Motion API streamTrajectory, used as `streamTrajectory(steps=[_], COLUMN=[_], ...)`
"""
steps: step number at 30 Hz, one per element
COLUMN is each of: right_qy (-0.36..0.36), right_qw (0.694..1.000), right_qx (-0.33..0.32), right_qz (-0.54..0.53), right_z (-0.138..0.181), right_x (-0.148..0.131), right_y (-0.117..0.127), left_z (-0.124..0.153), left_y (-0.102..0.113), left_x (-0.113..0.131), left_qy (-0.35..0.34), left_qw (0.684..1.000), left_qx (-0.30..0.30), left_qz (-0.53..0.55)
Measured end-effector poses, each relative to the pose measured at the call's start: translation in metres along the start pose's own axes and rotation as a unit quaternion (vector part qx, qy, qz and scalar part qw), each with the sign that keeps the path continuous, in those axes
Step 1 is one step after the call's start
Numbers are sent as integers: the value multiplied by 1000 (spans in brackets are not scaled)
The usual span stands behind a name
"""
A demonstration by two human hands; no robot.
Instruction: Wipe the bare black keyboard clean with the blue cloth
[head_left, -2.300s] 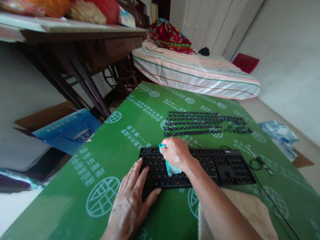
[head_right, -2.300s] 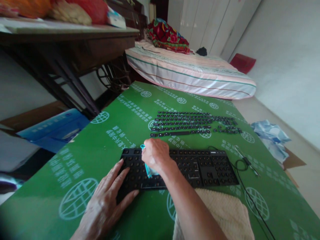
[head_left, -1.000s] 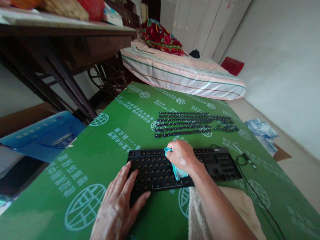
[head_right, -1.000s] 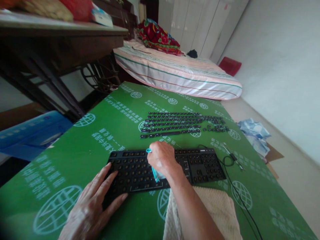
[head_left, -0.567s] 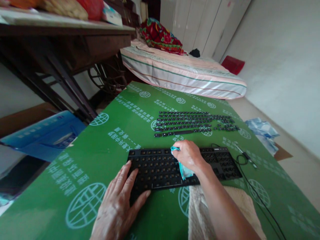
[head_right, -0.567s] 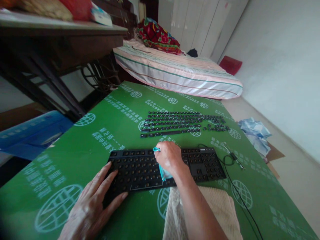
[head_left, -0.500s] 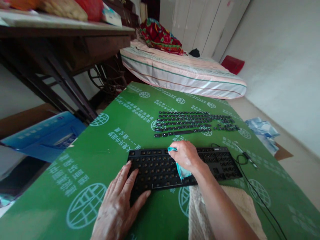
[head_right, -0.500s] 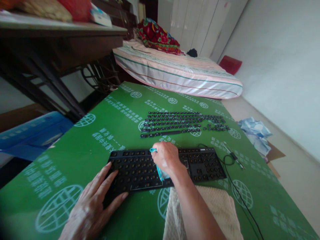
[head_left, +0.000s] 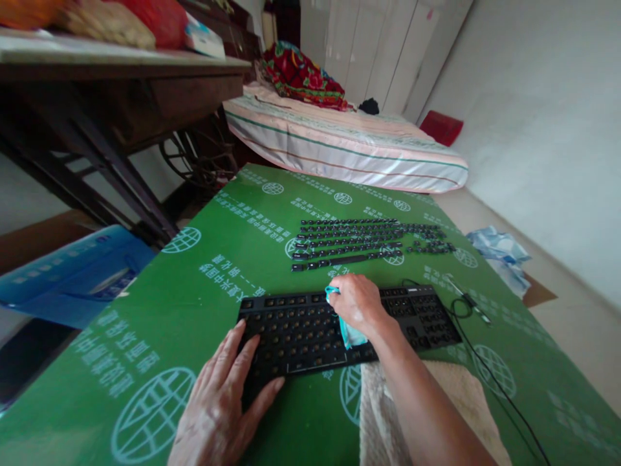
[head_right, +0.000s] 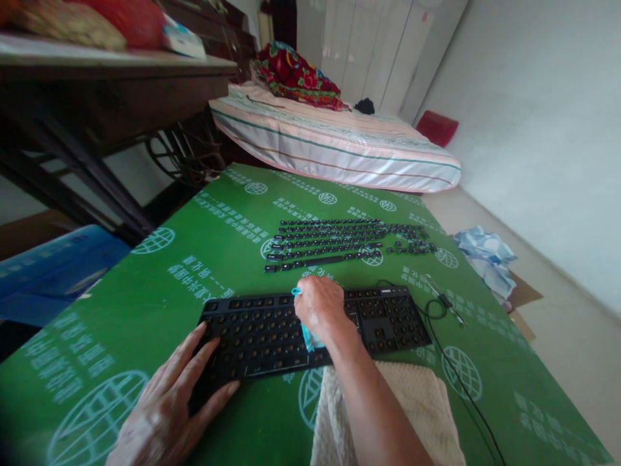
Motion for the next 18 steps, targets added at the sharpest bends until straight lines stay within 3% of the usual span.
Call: streamTrajectory(steps=[7, 11, 18], right_qy=[4, -21, -33], right_qw=[1000, 1000, 999], right_qx=[4, 3, 8], right_qz=[-22, -7, -32], right_z=[3, 4, 7], right_x=[5, 17, 31], right_y=[4, 6, 7], left_z=[-1, -5, -35], left_y=[-1, 0, -8], left_x=[-3, -11, -31], left_qy=[-9, 21, 44], left_qw=[1000, 999, 998], left_qx=[3, 0, 1], left_qz=[12, 33, 43])
Point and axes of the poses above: each hand's wrist, its own z-axis away from the middle knuckle, its own y-axis out of the back of the hand, x = y × z, the point moved 9 cm from there along -z, towards the middle knuckle, and after that the axes turned 1 degree about y, right-handed, at the moved point
